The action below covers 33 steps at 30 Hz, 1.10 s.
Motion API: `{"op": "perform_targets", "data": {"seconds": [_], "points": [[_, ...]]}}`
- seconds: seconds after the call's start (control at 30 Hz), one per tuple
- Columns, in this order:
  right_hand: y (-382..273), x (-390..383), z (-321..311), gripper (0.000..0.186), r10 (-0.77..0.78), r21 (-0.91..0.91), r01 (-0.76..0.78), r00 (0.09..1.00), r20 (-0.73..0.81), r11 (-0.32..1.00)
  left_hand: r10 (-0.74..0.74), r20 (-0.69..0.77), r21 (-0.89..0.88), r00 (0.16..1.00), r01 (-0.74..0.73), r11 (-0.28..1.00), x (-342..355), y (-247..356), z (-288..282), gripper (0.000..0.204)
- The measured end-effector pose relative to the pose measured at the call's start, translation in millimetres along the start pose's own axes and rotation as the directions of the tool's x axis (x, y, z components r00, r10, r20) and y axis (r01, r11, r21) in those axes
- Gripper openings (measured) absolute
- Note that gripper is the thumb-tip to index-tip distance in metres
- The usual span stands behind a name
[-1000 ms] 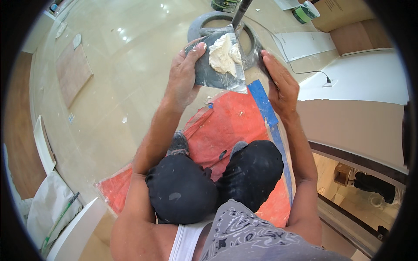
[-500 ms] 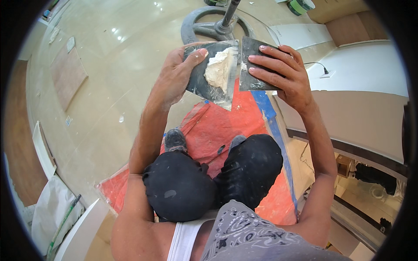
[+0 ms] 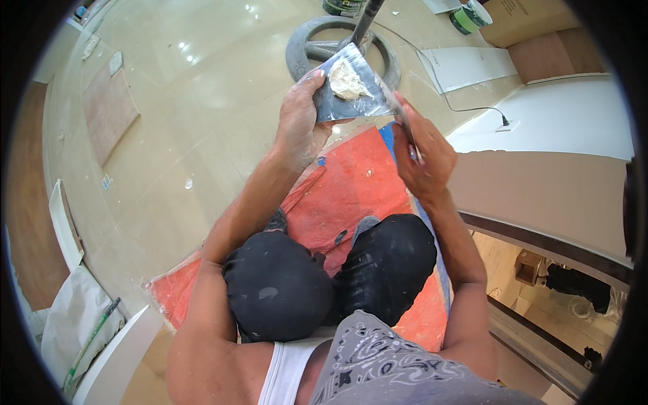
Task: The person kneels on a protective sheet and uses a putty knife and hawk to apply white filler to a curved wall section and a floor area. The person repeatedly scoops filler and smooths it onto the surfaces.
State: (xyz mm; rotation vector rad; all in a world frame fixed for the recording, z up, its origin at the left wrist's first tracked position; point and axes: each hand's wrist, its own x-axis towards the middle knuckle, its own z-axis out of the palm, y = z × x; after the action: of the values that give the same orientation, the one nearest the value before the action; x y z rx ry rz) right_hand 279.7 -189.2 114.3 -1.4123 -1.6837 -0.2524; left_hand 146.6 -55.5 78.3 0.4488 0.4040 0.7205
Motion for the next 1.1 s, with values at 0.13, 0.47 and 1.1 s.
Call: {"op": "perform_targets", "data": {"seconds": [0.13, 0.47, 1.1], "points": [[26, -17, 3, 0.057, 0.159, -0.212, -0.135, 0.982, 0.099, 0.968, 0.051, 0.121, 0.002, 0.991, -0.052, 0.999, -1, 11, 3, 0.029], [23, 22, -54, 0.034, -0.179, -0.269, 0.350, 0.846, 0.502, 0.897, 0.036, 0.183, 0.457, 0.982, -0.117, 0.882, -2, 31, -2, 0.029], [103, -187, 25, 0.025, 0.997, 0.975, -0.222, 0.071, 0.026, -0.009, 0.130, 0.008, 0.401, 0.991, -0.122, 0.908, 18, 52, -41, 0.029]]}}
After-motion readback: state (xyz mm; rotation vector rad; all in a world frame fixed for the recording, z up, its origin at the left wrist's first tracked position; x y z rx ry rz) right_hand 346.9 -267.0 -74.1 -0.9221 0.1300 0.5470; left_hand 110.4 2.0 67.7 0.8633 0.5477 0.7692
